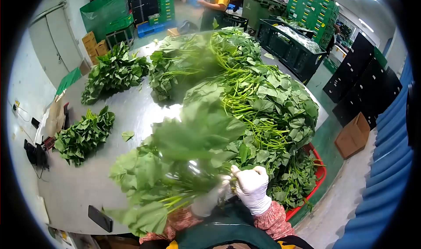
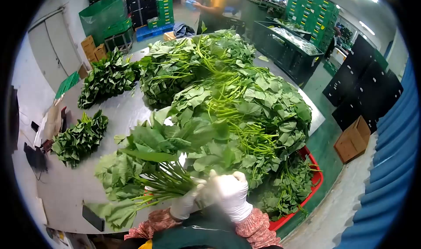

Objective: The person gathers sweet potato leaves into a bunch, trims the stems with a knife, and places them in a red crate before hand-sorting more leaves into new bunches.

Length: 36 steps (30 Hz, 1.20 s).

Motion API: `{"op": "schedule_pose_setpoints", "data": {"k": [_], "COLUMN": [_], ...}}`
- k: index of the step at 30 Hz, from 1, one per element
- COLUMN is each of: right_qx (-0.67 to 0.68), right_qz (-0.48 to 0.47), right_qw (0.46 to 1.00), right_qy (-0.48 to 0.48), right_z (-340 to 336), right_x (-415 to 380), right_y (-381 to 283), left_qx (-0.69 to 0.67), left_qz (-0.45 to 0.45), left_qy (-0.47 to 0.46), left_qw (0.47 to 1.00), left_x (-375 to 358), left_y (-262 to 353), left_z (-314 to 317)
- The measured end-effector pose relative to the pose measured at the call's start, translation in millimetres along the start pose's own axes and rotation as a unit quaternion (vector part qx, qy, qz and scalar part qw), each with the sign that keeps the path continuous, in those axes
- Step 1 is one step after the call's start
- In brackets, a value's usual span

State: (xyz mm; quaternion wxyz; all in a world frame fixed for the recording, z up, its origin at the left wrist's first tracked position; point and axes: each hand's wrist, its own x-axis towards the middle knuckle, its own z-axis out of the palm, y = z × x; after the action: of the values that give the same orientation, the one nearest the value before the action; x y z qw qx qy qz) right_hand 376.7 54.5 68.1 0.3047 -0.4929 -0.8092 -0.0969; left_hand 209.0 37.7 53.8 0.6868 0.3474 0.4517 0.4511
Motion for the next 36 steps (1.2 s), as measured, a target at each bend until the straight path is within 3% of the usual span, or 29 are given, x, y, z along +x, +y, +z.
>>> {"op": "schedule_pose_setpoints", "data": {"k": [3,7,8,10,11,13,14,16,17,20,22,24,26,29,33,34,36], "right_qx": [-0.021,0.002,-0.055,-0.135,-0.175,-0.117,-0.136,-0.314,-0.306,0.008,0.202,0.298,0.268,0.251,0.331,0.3,0.29], "right_qz": [-0.041,-0.018,0.042,0.251,0.236,0.296,0.341,0.341,0.349,0.34,0.228,0.126,0.077,0.052,0.124,0.085,0.128], "right_qw": [0.998,0.999,0.995,0.958,0.947,0.936,0.93,0.885,0.881,0.94,0.951,0.94,0.941,0.948,0.93,0.949,0.948], "right_qy": [0.033,0.043,0.072,0.042,0.131,0.15,0.03,-0.051,-0.093,-0.023,-0.054,-0.111,-0.191,-0.187,-0.098,-0.056,-0.015], "right_z": [2,-5,-2,-16,-27,-62,-81,-90,-88,-79,-59,-42,-19,-1,9,6,6], "right_x": [-5,-4,-8,-37,-60,-93,-106,-106,-110,-61,-29,-3,-3,-1,-3,5,9], "right_y": [10,13,34,101,130,163,170,151,150,99,55,10,-6,-10,-4,-2,-3], "left_qx": [0.03,-0.02,-0.028,-0.048,-0.058,-0.075,-0.107,-0.137,-0.137,-0.174,-0.153,-0.161,-0.194,-0.218,-0.203,-0.196,-0.217], "left_qz": [-0.017,0.02,0.017,-0.006,-0.013,-0.01,-0.038,-0.077,-0.066,-0.099,-0.068,-0.094,-0.122,-0.077,0.008,0.027,0.012], "left_qy": [-0.027,-0.075,-0.071,-0.038,-0.021,0.012,0.019,0.049,0.021,-0.02,-0.009,-0.005,0.023,0.031,0.041,0.041,-0.002], "left_qw": [0.999,0.997,0.997,0.998,0.998,0.997,0.993,0.986,0.988,0.98,0.986,0.982,0.973,0.972,0.978,0.979,0.976], "left_x": [1,-5,-6,-12,-11,-6,-3,6,10,14,17,17,9,5,15,18,19], "left_y": [-7,-17,-12,6,12,24,30,32,30,28,19,21,32,32,18,13,16], "left_z": [0,3,-1,-26,-39,-58,-58,-52,-45,-27,-23,-25,-21,-28,-44,-48,-51]}}
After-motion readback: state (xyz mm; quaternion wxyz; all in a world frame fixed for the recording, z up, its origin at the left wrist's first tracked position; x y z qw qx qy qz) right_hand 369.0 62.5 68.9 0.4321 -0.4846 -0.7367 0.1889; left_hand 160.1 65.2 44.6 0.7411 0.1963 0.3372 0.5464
